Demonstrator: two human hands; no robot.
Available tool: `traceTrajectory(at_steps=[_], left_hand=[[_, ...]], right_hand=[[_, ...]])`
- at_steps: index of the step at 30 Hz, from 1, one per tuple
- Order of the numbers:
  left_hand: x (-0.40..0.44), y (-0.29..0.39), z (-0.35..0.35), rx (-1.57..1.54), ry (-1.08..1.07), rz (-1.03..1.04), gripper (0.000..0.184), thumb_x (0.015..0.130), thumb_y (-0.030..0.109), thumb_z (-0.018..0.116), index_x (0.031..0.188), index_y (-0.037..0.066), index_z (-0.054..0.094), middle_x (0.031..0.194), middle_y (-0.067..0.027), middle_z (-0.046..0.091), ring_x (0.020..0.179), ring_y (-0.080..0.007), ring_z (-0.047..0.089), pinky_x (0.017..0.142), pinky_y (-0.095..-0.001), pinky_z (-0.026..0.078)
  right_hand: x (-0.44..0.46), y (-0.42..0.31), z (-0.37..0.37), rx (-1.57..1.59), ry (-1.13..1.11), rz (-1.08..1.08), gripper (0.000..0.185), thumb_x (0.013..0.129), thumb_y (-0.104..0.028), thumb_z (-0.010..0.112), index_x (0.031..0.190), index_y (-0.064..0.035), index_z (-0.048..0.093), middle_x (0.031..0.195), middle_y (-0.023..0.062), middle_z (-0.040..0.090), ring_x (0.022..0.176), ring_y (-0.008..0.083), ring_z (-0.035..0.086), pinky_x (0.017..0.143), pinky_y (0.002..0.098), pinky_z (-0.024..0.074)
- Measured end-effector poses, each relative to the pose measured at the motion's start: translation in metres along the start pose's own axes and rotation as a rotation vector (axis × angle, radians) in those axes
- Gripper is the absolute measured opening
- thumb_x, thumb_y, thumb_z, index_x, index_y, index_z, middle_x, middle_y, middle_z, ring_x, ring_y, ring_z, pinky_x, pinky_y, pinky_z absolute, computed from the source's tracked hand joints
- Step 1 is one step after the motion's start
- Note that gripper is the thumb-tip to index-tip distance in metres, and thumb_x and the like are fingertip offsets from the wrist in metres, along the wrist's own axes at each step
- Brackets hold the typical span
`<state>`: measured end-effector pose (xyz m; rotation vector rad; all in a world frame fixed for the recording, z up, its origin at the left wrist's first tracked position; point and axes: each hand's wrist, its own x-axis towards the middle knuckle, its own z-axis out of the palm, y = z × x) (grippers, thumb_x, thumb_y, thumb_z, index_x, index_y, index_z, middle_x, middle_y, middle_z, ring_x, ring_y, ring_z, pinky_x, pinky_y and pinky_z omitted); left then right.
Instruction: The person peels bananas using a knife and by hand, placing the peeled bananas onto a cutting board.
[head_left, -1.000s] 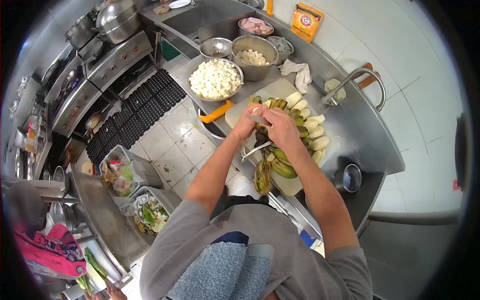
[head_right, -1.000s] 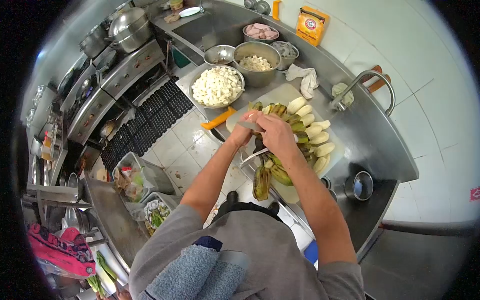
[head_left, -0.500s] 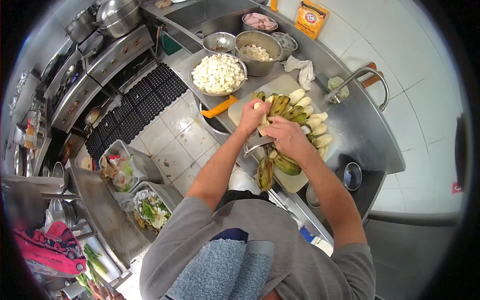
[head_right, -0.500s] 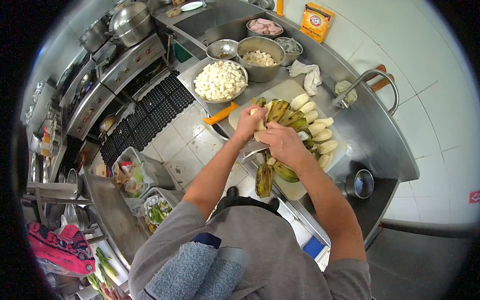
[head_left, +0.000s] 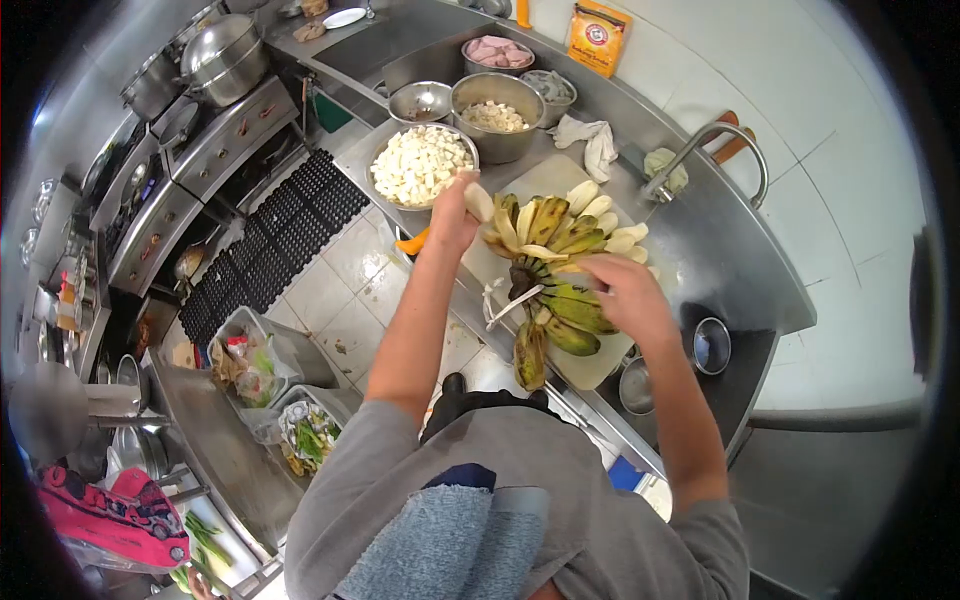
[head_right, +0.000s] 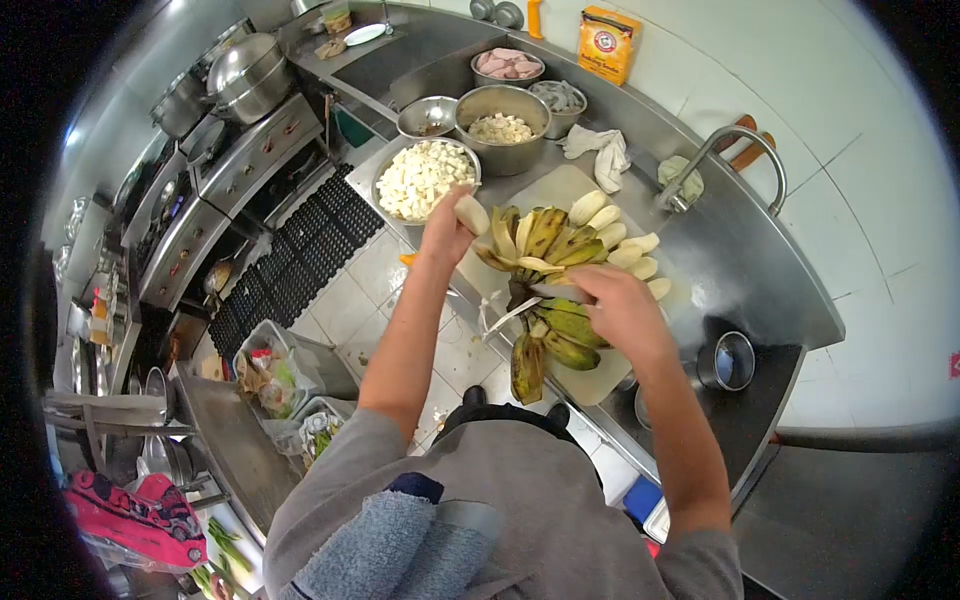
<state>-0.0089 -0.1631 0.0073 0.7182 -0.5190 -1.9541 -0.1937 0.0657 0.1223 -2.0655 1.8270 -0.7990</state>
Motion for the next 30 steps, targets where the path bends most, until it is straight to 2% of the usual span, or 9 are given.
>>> traceTrajectory(at_steps=[3, 6, 8, 16, 20, 23, 25, 29, 30], left_hand=[[0.017, 0.001, 0.020, 0.351, -0.112, -0.002, 0.033, 0.085, 0.007, 0.071, 0.114, 0.002, 0.057, 0.097, -0.0089, 0.062, 0.088, -0.0214, 0.062, 0.076, -0.0379, 0.053], [0.027, -0.001, 0.071, 1.151, -0.186, 0.320, 0.049, 0.081, 0.014, 0.076, 0.122, -0.002, 0.055, 0.104, -0.0137, 0.064, 0.094, -0.0225, 0.063, 0.080, -0.0381, 0.052], [0.035, -0.002, 0.110, 1.490, -0.326, 0.497, 0.076, 0.073, 0.025, 0.082, 0.132, -0.007, 0.047, 0.121, -0.0294, 0.061, 0.115, -0.0387, 0.060, 0.096, -0.0417, 0.048], [0.083, -0.098, 0.158, 2.005, -0.875, 0.263, 0.070, 0.062, 0.049, 0.083, 0.109, -0.002, 0.069, 0.110, -0.0238, 0.068, 0.107, -0.0378, 0.064, 0.092, -0.0410, 0.051], [0.104, -0.142, 0.143, 1.898, -0.916, 0.109, 0.074, 0.065, 0.053, 0.080, 0.114, -0.001, 0.068, 0.112, -0.0232, 0.068, 0.104, -0.0373, 0.065, 0.090, -0.0423, 0.051], [0.077, -0.123, 0.151, 1.883, -0.905, 0.300, 0.070, 0.070, 0.050, 0.079, 0.117, -0.001, 0.066, 0.111, -0.0222, 0.069, 0.100, -0.0361, 0.066, 0.088, -0.0411, 0.052], [0.044, -0.082, 0.156, 1.749, -0.807, 0.477, 0.056, 0.079, 0.036, 0.077, 0.119, 0.000, 0.064, 0.107, -0.0197, 0.070, 0.096, -0.0306, 0.069, 0.086, -0.0379, 0.053], [-0.005, 0.010, 0.089, 1.176, -0.381, 0.637, 0.028, 0.092, 0.016, 0.067, 0.113, -0.003, 0.065, 0.094, -0.0102, 0.072, 0.081, -0.0135, 0.066, 0.074, -0.0280, 0.053], [-0.034, 0.032, 0.077, 1.366, -0.132, 0.413, 0.022, 0.092, 0.014, 0.065, 0.105, -0.003, 0.068, 0.082, -0.0087, 0.071, 0.073, -0.0137, 0.065, 0.068, -0.0288, 0.052]], right_hand=[[-0.032, 0.001, -0.019, 0.135, 0.154, 0.252, 0.024, 0.082, -0.002, 0.066, 0.106, 0.0010, 0.068, 0.085, 0.0134, 0.067, 0.069, 0.0223, 0.059, 0.067, 0.0335, 0.0479], [-0.066, 0.014, -0.032, 0.180, 0.212, 0.382, 0.022, 0.083, -0.007, 0.072, 0.103, 0.0013, 0.070, 0.079, 0.0121, 0.067, 0.069, 0.0128, 0.055, 0.067, 0.0306, 0.0466], [-0.092, 0.039, -0.026, 0.231, 0.239, 0.447, 0.022, 0.084, -0.008, 0.072, 0.103, 0.0021, 0.071, 0.083, 0.0107, 0.071, 0.071, 0.0123, 0.059, 0.068, 0.0290, 0.0478], [-0.160, 0.051, -0.009, 0.363, 0.369, 0.616, 0.024, 0.086, -0.011, 0.071, 0.105, 0.0021, 0.071, 0.083, 0.0128, 0.072, 0.073, 0.0145, 0.064, 0.072, 0.0302, 0.0497], [-0.178, 0.053, -0.007, 0.369, 0.355, 0.682, 0.024, 0.086, -0.011, 0.071, 0.106, 0.0027, 0.070, 0.086, 0.0142, 0.073, 0.079, 0.0157, 0.067, 0.074, 0.0302, 0.0504], [-0.182, 0.062, -0.004, 0.367, 0.329, 0.717, 0.024, 0.087, -0.011, 0.071, 0.106, 0.0022, 0.071, 0.088, 0.0141, 0.073, 0.080, 0.0157, 0.067, 0.074, 0.0301, 0.0507], [-0.188, 0.069, 0.003, 0.361, 0.315, 0.692, 0.024, 0.087, -0.012, 0.071, 0.107, 0.0023, 0.071, 0.089, 0.0136, 0.073, 0.078, 0.0153, 0.066, 0.073, 0.0300, 0.0507], [-0.200, 0.082, 0.008, 0.536, 0.350, 0.753, 0.026, 0.086, -0.013, 0.072, 0.106, 0.0038, 0.070, 0.088, 0.0119, 0.074, 0.072, 0.0142, 0.064, 0.069, 0.0289, 0.0502], [-0.199, 0.086, 0.010, 0.543, 0.317, 0.774, 0.026, 0.087, -0.013, 0.072, 0.106, 0.0037, 0.070, 0.087, 0.0115, 0.073, 0.072, 0.0141, 0.065, 0.068, 0.0288, 0.0503]])
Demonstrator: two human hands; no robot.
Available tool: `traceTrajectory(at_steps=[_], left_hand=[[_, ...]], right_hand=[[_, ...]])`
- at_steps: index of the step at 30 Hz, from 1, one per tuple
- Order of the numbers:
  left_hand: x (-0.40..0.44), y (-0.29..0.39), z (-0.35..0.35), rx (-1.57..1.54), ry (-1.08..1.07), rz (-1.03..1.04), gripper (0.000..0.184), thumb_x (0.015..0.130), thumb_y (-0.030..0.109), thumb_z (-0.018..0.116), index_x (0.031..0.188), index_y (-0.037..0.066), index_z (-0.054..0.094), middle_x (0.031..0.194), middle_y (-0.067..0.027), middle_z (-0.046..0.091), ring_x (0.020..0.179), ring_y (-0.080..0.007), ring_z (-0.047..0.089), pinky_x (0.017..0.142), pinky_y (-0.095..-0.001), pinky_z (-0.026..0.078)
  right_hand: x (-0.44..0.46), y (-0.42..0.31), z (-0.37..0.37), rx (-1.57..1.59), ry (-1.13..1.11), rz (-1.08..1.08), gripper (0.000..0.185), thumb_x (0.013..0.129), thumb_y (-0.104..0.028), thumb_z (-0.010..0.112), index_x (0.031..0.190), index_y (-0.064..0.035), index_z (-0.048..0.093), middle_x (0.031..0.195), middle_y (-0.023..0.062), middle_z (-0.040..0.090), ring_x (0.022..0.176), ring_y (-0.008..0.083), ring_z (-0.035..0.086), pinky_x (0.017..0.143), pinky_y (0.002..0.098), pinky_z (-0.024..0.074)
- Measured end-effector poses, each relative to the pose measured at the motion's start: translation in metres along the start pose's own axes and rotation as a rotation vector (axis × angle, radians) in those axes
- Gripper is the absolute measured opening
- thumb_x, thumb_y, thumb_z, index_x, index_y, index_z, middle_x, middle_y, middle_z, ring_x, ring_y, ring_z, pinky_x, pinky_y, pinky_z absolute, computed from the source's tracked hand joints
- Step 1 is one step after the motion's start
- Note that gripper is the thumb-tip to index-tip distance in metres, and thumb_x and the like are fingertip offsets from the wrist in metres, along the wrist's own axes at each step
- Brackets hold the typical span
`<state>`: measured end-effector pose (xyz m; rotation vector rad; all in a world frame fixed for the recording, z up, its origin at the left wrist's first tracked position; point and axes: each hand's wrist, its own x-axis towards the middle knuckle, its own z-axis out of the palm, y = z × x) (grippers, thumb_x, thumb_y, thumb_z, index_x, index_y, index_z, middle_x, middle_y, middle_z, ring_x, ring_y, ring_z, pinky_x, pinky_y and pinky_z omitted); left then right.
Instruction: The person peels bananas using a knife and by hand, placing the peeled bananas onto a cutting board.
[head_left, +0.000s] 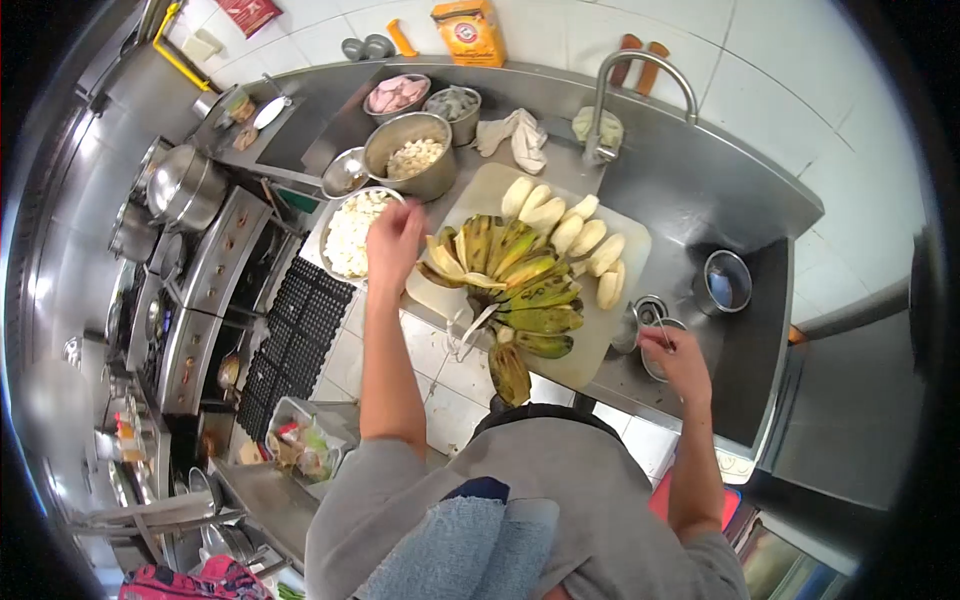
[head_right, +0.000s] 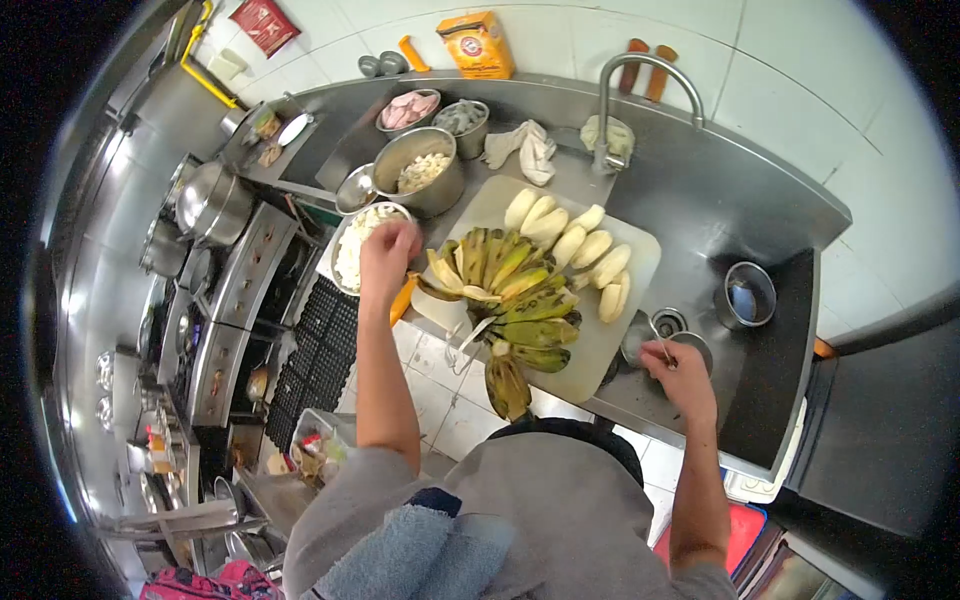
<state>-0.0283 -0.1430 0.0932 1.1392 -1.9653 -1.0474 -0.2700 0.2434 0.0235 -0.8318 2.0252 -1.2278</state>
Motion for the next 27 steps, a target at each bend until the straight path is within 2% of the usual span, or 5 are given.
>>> traceTrajectory(at_steps=[4, 10, 16, 21, 27], left_hand=[[-0.059, -0.082, 0.000, 0.253, -0.258, -0.226, 0.023, 0.089, 0.018, 0.066, 0.097, -0.002, 0.073, 0.077, -0.0071, 0.069, 0.075, -0.0145, 0.065, 0.069, -0.0293, 0.051], [-0.056, -0.110, 0.013, -0.773, -0.641, -0.501, 0.053, 0.096, 0.021, 0.058, 0.133, -0.015, 0.045, 0.126, -0.0198, 0.059, 0.111, -0.0261, 0.062, 0.096, -0.0373, 0.053], [-0.057, -0.098, 0.014, -1.305, -0.346, -0.813, 0.046, 0.106, 0.028, 0.035, 0.137, -0.006, 0.038, 0.129, -0.0255, 0.053, 0.118, -0.0374, 0.056, 0.103, -0.0483, 0.050], [-0.049, -0.125, 0.036, -1.049, -0.355, -0.867, 0.027, 0.095, -0.001, 0.053, 0.121, 0.001, 0.054, 0.107, -0.0127, 0.062, 0.095, -0.0228, 0.064, 0.084, -0.0394, 0.057], [-0.031, -0.117, 0.051, -0.672, -0.530, -0.837, 0.016, 0.089, 0.006, 0.067, 0.105, 0.007, 0.064, 0.088, -0.0002, 0.063, 0.074, -0.0123, 0.057, 0.065, -0.0287, 0.050]], right_hand=[[0.015, 0.010, 0.013, -0.112, -0.095, -0.020, 0.027, 0.088, -0.016, 0.071, 0.106, 0.0034, 0.070, 0.084, 0.0099, 0.071, 0.071, 0.0135, 0.064, 0.066, 0.0284, 0.0502], [0.043, -0.016, 0.043, -0.096, -0.225, -0.021, 0.031, 0.088, -0.016, 0.069, 0.113, 0.0029, 0.068, 0.085, 0.0084, 0.069, 0.068, 0.0133, 0.062, 0.064, 0.0288, 0.0498], [0.040, -0.007, 0.044, 0.030, -0.285, 0.049, 0.036, 0.088, -0.013, 0.068, 0.120, 0.0036, 0.063, 0.087, 0.0070, 0.067, 0.067, 0.0117, 0.060, 0.063, 0.0272, 0.0495], [0.030, 0.006, 0.033, 0.046, -0.272, 0.079, 0.035, 0.089, -0.014, 0.067, 0.118, 0.0039, 0.064, 0.087, 0.0074, 0.068, 0.068, 0.0116, 0.061, 0.064, 0.0272, 0.0507], [0.027, 0.005, 0.038, 0.027, -0.304, 0.093, 0.038, 0.089, -0.018, 0.068, 0.118, 0.0042, 0.065, 0.089, 0.0079, 0.069, 0.067, 0.0126, 0.062, 0.065, 0.0277, 0.0511]])
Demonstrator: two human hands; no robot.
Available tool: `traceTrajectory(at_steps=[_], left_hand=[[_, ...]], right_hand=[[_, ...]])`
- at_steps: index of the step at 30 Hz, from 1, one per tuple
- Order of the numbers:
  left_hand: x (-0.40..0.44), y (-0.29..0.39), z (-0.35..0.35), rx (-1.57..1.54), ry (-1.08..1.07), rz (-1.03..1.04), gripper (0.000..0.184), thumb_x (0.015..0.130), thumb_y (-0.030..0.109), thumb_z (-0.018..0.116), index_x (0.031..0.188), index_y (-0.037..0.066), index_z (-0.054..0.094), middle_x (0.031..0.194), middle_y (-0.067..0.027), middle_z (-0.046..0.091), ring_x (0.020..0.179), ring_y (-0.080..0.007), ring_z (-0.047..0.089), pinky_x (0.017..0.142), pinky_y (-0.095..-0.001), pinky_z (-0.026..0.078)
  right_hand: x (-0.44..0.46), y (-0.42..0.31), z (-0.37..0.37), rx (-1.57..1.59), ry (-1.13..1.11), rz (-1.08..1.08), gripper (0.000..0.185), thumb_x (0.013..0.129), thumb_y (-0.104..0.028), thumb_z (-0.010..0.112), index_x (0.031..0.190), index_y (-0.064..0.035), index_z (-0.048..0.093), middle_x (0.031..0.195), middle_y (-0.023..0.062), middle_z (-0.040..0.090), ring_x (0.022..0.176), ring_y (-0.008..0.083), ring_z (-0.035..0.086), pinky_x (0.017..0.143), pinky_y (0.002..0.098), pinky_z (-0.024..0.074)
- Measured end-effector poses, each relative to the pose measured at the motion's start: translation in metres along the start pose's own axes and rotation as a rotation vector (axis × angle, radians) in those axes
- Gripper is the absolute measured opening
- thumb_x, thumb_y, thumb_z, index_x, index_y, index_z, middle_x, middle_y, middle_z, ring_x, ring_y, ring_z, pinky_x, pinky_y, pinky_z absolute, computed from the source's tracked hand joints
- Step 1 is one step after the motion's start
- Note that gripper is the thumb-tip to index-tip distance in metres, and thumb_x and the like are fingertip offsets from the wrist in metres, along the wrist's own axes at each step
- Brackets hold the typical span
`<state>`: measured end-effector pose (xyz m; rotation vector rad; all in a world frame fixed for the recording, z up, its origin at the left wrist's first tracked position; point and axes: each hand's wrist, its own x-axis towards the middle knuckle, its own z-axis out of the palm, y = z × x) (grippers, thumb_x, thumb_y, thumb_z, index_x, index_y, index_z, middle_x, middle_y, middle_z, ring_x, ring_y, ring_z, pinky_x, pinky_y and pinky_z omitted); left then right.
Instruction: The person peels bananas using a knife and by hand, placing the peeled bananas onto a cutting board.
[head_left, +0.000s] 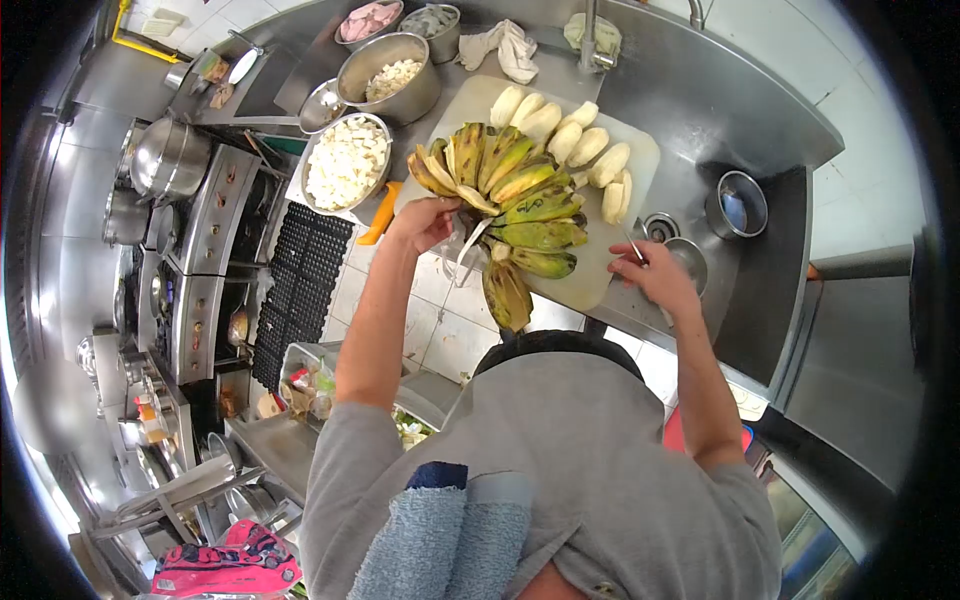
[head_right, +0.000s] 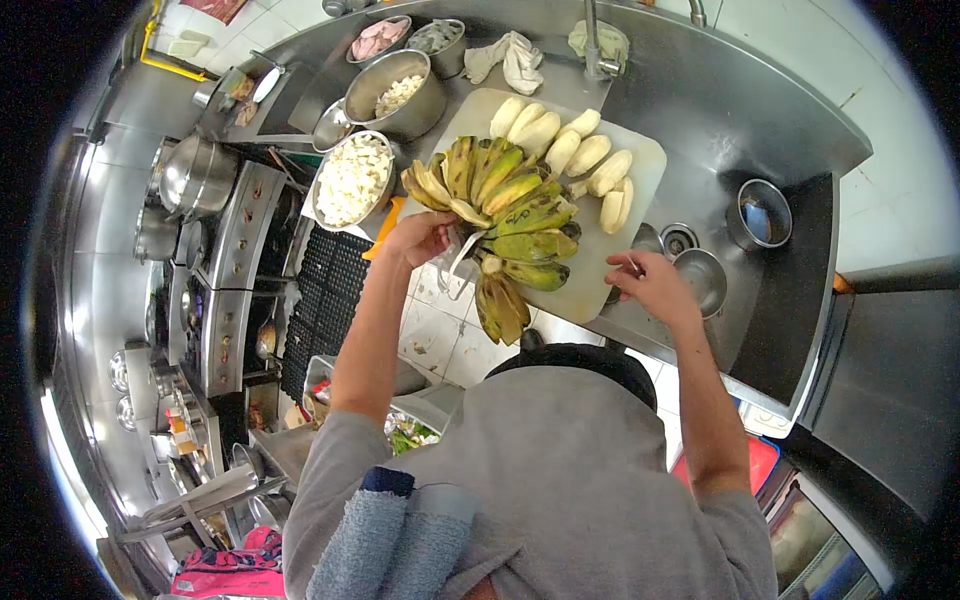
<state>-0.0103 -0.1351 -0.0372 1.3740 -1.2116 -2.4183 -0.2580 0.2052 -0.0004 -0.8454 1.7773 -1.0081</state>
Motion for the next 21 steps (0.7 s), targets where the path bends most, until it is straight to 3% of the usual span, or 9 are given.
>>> traceTrajectory(at_steps=[2, 5, 11, 14, 21], left_hand=[[-0.005, -0.001, 0.008, 0.043, -0.013, 0.034, 0.018, 0.086, 0.011, 0.073, 0.103, 0.010, 0.067, 0.090, 0.0039, 0.065, 0.070, -0.0076, 0.052, 0.059, -0.0241, 0.042], [-0.008, -0.003, 0.019, 0.057, -0.001, 0.090, 0.023, 0.086, 0.013, 0.075, 0.107, 0.009, 0.067, 0.094, 0.0024, 0.066, 0.069, -0.0077, 0.052, 0.059, -0.0243, 0.043], [-0.024, -0.009, 0.040, 0.057, 0.108, 0.297, 0.051, 0.077, 0.015, 0.084, 0.119, 0.001, 0.060, 0.109, -0.0077, 0.067, 0.094, -0.0186, 0.065, 0.082, -0.0323, 0.051], [-0.030, -0.015, 0.055, -0.067, 0.192, 0.442, 0.059, 0.075, 0.010, 0.085, 0.124, -0.002, 0.054, 0.116, -0.0123, 0.064, 0.095, -0.0218, 0.065, 0.085, -0.0345, 0.053], [-0.050, 0.027, 0.053, 0.156, 0.242, 0.652, 0.047, 0.076, 0.003, 0.081, 0.116, -0.004, 0.058, 0.102, -0.0114, 0.069, 0.089, -0.0199, 0.067, 0.079, -0.0321, 0.055]], right_hand=[[0.003, 0.007, 0.004, 0.018, -0.016, -0.010, 0.037, 0.089, -0.018, 0.069, 0.118, 0.0043, 0.064, 0.090, 0.0080, 0.069, 0.067, 0.0124, 0.062, 0.065, 0.0276, 0.0511], [0.002, 0.008, 0.006, 0.036, -0.020, -0.021, 0.036, 0.089, -0.016, 0.068, 0.118, 0.0049, 0.064, 0.092, 0.0087, 0.070, 0.068, 0.0113, 0.061, 0.066, 0.0268, 0.0510], [0.000, 0.019, -0.007, 0.045, -0.004, -0.035, 0.034, 0.091, -0.016, 0.066, 0.118, 0.0042, 0.063, 0.096, 0.0091, 0.073, 0.068, 0.0094, 0.059, 0.064, 0.0251, 0.0496], [0.004, 0.015, -0.008, 0.008, -0.028, -0.045, 0.034, 0.091, -0.016, 0.065, 0.119, 0.0037, 0.063, 0.096, 0.0087, 0.073, 0.068, 0.0090, 0.059, 0.062, 0.0245, 0.0487], [-0.006, -0.001, -0.008, 0.027, 0.013, -0.024, 0.035, 0.089, -0.014, 0.068, 0.117, 0.0045, 0.064, 0.089, 0.0072, 0.070, 0.067, 0.0107, 0.060, 0.064, 0.0265, 0.0505]])
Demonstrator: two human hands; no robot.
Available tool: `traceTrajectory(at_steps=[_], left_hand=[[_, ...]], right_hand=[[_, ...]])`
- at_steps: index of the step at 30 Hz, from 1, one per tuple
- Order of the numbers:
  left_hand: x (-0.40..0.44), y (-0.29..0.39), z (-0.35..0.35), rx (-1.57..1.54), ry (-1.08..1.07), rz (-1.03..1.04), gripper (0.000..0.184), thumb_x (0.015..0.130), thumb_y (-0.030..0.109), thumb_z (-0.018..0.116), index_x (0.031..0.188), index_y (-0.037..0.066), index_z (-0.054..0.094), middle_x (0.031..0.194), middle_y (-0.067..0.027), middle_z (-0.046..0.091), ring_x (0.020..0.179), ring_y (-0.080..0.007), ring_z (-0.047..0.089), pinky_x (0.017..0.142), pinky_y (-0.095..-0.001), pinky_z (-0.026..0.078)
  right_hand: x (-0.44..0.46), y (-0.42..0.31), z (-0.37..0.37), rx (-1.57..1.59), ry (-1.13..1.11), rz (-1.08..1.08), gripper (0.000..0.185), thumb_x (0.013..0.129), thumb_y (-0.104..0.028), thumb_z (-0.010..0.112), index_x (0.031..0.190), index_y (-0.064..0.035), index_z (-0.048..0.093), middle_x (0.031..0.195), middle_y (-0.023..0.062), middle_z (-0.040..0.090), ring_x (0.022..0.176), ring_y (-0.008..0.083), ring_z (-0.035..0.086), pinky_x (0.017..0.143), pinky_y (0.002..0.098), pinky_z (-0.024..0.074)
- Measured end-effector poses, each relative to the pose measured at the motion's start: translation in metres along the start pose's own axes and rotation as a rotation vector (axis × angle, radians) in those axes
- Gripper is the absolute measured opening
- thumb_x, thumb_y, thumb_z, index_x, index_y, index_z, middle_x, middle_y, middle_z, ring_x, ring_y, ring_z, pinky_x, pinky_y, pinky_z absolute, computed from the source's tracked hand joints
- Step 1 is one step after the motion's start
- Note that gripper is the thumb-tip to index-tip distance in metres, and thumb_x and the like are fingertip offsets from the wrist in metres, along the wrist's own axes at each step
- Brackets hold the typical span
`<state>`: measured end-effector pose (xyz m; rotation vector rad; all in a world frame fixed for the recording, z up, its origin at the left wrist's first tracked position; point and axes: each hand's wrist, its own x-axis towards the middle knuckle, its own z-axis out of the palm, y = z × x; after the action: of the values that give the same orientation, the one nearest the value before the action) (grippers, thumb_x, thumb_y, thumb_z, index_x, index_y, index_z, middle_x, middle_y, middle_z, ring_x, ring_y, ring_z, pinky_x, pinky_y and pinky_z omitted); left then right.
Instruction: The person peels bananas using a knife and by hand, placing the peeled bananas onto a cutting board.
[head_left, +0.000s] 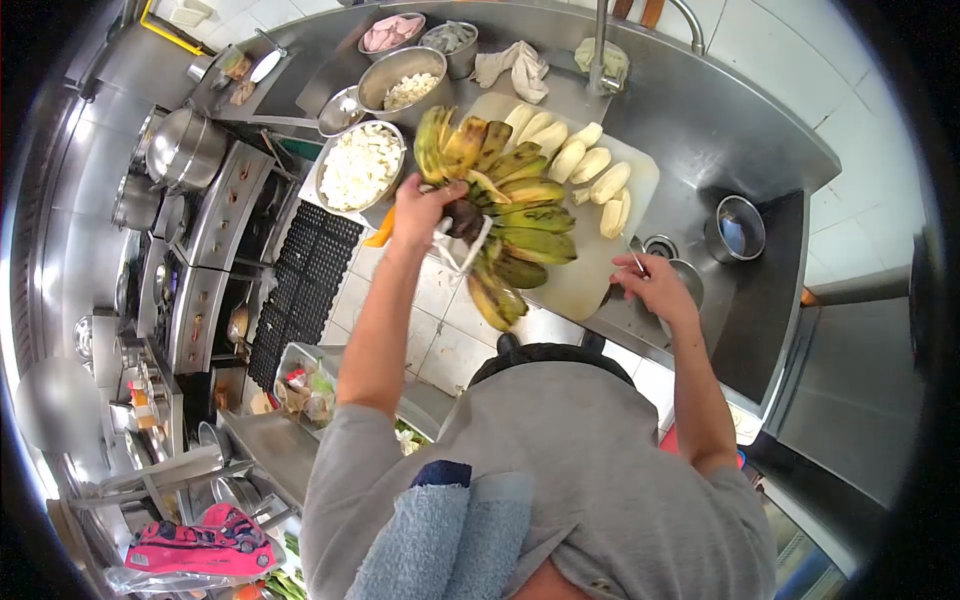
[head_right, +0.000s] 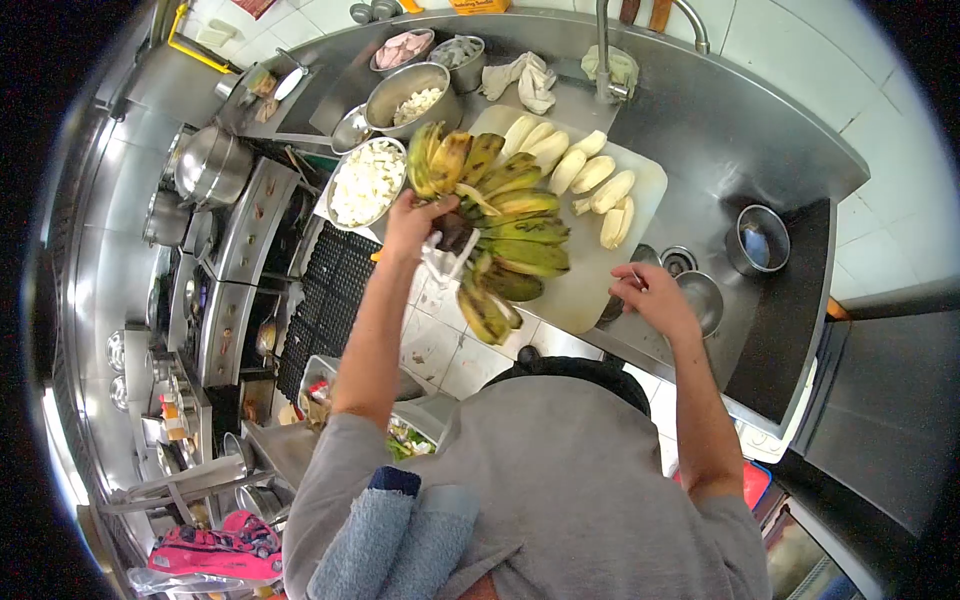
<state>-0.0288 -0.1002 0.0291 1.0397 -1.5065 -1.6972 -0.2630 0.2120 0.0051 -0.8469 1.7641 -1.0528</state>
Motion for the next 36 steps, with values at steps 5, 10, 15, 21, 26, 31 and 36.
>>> traceTrajectory(at_steps=[5, 10, 15, 21, 26, 31, 36], left_hand=[[0.012, 0.078, -0.005, 0.591, -0.049, 0.247, 0.039, 0.080, 0.004, 0.078, 0.113, -0.003, 0.058, 0.098, -0.0137, 0.073, 0.087, -0.0173, 0.070, 0.078, -0.0280, 0.054], [-0.023, 0.095, 0.048, 1.007, 0.053, 0.680, 0.036, 0.078, 0.005, 0.073, 0.111, 0.002, 0.058, 0.089, -0.0213, 0.068, 0.080, -0.0397, 0.067, 0.068, -0.0458, 0.055], [-0.021, -0.002, 0.049, 0.981, 0.027, 1.255, 0.030, 0.078, 0.000, 0.066, 0.107, 0.005, 0.062, 0.109, -0.0151, 0.069, 0.092, -0.0328, 0.067, 0.075, -0.0414, 0.057], [-0.057, -0.070, 0.018, 1.142, -0.157, 1.113, 0.026, 0.070, 0.001, 0.069, 0.092, 0.011, 0.062, 0.109, -0.0065, 0.060, 0.103, -0.0316, 0.061, 0.076, -0.0427, 0.056], [-0.064, -0.068, 0.020, 1.100, -0.183, 0.940, 0.033, 0.068, -0.003, 0.069, 0.097, 0.009, 0.061, 0.115, -0.0110, 0.056, 0.109, -0.0358, 0.057, 0.087, -0.0444, 0.052], [-0.095, -0.053, 0.036, 1.031, -0.258, 0.949, 0.041, 0.070, -0.002, 0.069, 0.108, 0.010, 0.063, 0.126, -0.0142, 0.050, 0.118, -0.0398, 0.048, 0.101, -0.0542, 0.042], [-0.091, -0.063, 0.064, 1.012, -0.462, 1.108, 0.044, 0.072, 0.009, 0.071, 0.116, 0.014, 0.064, 0.128, -0.0132, 0.048, 0.120, -0.0364, 0.044, 0.103, -0.0549, 0.036]], right_hand=[[-0.004, 0.010, -0.007, 0.071, 0.029, 0.004, 0.034, 0.090, -0.013, 0.067, 0.118, 0.0060, 0.063, 0.092, 0.0087, 0.072, 0.067, 0.0108, 0.061, 0.063, 0.0266, 0.0509], [-0.003, 0.005, -0.007, 0.030, 0.050, 0.023, 0.031, 0.091, -0.012, 0.066, 0.117, 0.0061, 0.063, 0.092, 0.0089, 0.073, 0.067, 0.0104, 0.061, 0.061, 0.0264, 0.0505], [0.007, 0.028, -0.012, 0.081, 0.080, -0.017, 0.031, 0.092, -0.014, 0.064, 0.116, 0.0051, 0.063, 0.092, 0.0085, 0.073, 0.063, 0.0100, 0.060, 0.050, 0.0240, 0.0437], [0.003, 0.014, -0.022, 0.072, 0.111, 0.148, 0.039, 0.100, -0.031, 0.056, 0.119, 0.0023, 0.063, 0.084, 0.0081, 0.071, 0.060, 0.0092, 0.059, 0.048, 0.0235, 0.0452], [0.000, -0.020, -0.012, 0.128, 0.079, 0.194, 0.044, 0.103, -0.040, 0.049, 0.124, -0.0034, 0.062, 0.070, 0.0048, 0.064, 0.056, 0.0093, 0.058, 0.046, 0.0240, 0.0449], [0.004, -0.106, -0.009, -0.040, 0.107, 0.054, 0.043, 0.103, -0.040, 0.050, 0.127, -0.0071, 0.062, 0.063, 0.0001, 0.055, 0.050, 0.0084, 0.051, 0.045, 0.0255, 0.0422], [-0.008, -0.049, 0.016, 0.067, 0.290, 0.067, 0.049, 0.096, -0.042, 0.062, 0.130, -0.0065, 0.060, 0.063, -0.0042, 0.049, 0.053, 0.0054, 0.046, 0.049, 0.0233, 0.0372]])
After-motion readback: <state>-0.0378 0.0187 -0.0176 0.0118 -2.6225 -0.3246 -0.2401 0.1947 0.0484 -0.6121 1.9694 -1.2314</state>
